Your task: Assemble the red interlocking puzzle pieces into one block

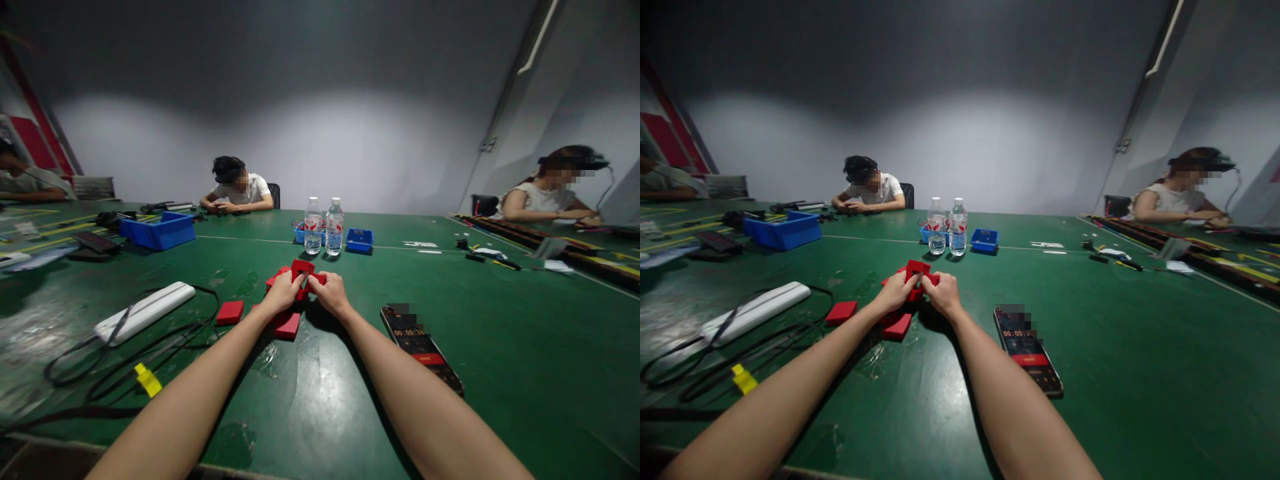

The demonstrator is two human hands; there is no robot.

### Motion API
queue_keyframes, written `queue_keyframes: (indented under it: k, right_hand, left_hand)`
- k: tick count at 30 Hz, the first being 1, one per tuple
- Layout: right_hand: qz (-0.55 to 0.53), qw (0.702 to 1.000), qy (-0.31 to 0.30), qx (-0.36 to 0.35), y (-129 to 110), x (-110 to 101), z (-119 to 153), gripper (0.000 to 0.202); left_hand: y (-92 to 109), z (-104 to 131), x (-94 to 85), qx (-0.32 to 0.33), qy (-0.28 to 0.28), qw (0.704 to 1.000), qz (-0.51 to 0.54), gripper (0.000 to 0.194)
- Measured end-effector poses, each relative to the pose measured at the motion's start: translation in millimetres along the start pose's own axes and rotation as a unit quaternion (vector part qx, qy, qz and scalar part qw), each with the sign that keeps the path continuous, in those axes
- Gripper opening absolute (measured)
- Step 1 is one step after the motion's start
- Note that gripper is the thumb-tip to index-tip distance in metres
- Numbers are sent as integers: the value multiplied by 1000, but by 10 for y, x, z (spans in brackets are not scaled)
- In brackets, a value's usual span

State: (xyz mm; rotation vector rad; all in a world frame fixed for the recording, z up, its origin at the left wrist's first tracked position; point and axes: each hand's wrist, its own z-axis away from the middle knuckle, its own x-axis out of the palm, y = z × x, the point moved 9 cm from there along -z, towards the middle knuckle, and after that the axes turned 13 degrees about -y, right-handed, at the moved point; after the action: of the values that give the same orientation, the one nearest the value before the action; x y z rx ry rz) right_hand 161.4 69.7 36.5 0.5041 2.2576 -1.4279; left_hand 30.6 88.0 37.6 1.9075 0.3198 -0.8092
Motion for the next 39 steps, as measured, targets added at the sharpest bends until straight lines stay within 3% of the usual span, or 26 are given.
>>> queue_keyframes:
  k: [6, 13, 18, 32, 39]
  right_hand:
    - [-1, 999, 33, -39, -75, 7, 16, 37]
    - [-61, 998, -22, 4, 98, 64, -75, 42]
    - [-75, 996, -38, -1, 100, 68, -88, 40]
    - [-80, 995, -60, 12, 118, 116, -84, 36]
    - [-68, 997, 18, 21, 34, 40, -17, 36]
  left_hand:
    - [-41, 1, -64, -15, 16, 1000, 2, 33]
    - [-114, -43, 92, -12, -27, 995, 100, 46]
    - [-134, -33, 61, -10, 2, 995, 96, 46]
    - [-134, -35, 135, 4, -36, 985, 169, 45]
    - [-104, -37, 181, 3, -66, 956, 286, 53]
